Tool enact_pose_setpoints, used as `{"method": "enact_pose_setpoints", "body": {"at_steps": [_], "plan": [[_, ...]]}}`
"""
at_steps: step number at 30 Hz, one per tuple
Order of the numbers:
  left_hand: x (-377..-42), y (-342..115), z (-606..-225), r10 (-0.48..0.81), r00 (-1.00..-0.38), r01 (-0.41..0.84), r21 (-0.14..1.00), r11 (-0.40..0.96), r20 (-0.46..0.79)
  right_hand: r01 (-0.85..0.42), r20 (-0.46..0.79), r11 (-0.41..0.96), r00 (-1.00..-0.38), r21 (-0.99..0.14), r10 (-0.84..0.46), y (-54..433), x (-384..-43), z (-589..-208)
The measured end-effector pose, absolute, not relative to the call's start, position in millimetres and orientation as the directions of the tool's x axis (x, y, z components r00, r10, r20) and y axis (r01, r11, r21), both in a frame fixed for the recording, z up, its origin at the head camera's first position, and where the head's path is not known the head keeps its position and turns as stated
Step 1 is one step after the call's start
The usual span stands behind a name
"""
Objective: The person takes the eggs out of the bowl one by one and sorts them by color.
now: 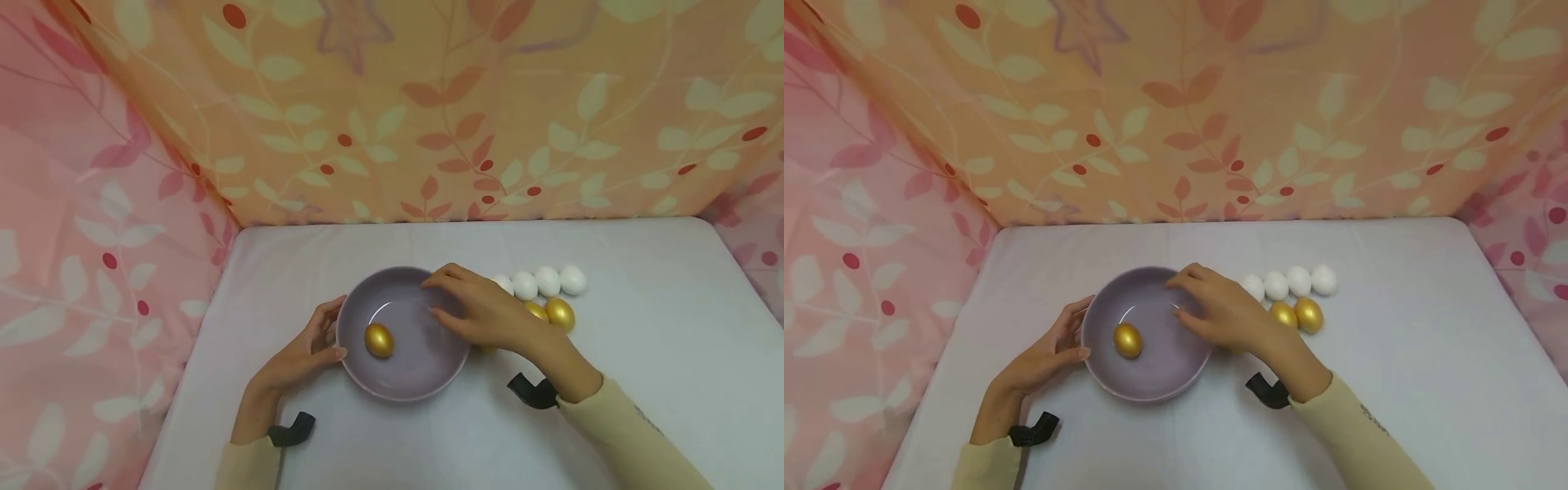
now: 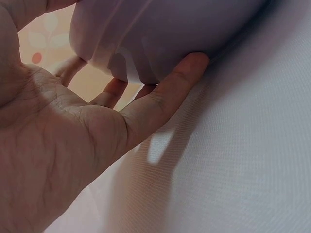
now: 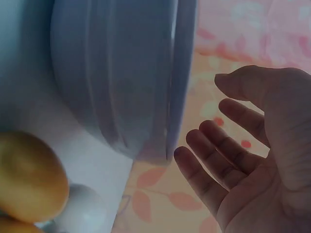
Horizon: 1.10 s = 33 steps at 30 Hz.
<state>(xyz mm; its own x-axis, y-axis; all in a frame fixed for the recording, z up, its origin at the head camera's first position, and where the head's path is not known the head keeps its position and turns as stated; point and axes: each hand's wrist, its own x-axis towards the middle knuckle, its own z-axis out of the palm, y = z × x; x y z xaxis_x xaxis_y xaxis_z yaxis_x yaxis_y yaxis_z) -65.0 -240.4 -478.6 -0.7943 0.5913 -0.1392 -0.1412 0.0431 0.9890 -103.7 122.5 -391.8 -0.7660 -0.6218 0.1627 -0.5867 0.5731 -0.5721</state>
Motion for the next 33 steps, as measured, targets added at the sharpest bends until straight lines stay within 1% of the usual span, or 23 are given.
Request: {"method": "enact_pose_setpoints", "body": {"at_steps": [4,8,12,17,22,29,33], "plan": [[-65,-240,-476,0.587,-0.797,-0.151,0.988,0.036,-0.143,-0.622,0.146,0.551,-0.726,-0.557,-0.672,109,-110,-392],[-65,-239,-475,0.590,-0.794,-0.156,0.987,0.036,-0.147,-0.632,0.121,0.540,-0.704,-0.556,-0.700,99,-116,-388],[-66,-239,-474,0.596,-0.791,-0.154,0.988,0.026,-0.139,-0.622,0.055,0.552,-0.689,-0.555,-0.722,90,-122,-386],[-68,-239,-474,0.602,-0.788,-0.145,0.989,0.026,-0.131,-0.630,-0.028,0.563,-0.653,-0.535,-0.757,80,-123,-387],[-66,-240,-475,0.606,-0.786,-0.135,0.991,0.023,-0.121,-0.650,-0.067,0.568,-0.627,-0.505,-0.776,72,-123,-390],[-65,-241,-475,0.600,-0.791,-0.132,0.991,0.025,-0.121,-0.702,-0.099,0.569,-0.590,-0.427,-0.802,60,-125,-395],[-66,-240,-475,0.602,-0.788,-0.145,0.989,0.022,-0.129,-0.719,-0.127,0.547,-0.551,-0.429,-0.825,55,-126,-398]]}}
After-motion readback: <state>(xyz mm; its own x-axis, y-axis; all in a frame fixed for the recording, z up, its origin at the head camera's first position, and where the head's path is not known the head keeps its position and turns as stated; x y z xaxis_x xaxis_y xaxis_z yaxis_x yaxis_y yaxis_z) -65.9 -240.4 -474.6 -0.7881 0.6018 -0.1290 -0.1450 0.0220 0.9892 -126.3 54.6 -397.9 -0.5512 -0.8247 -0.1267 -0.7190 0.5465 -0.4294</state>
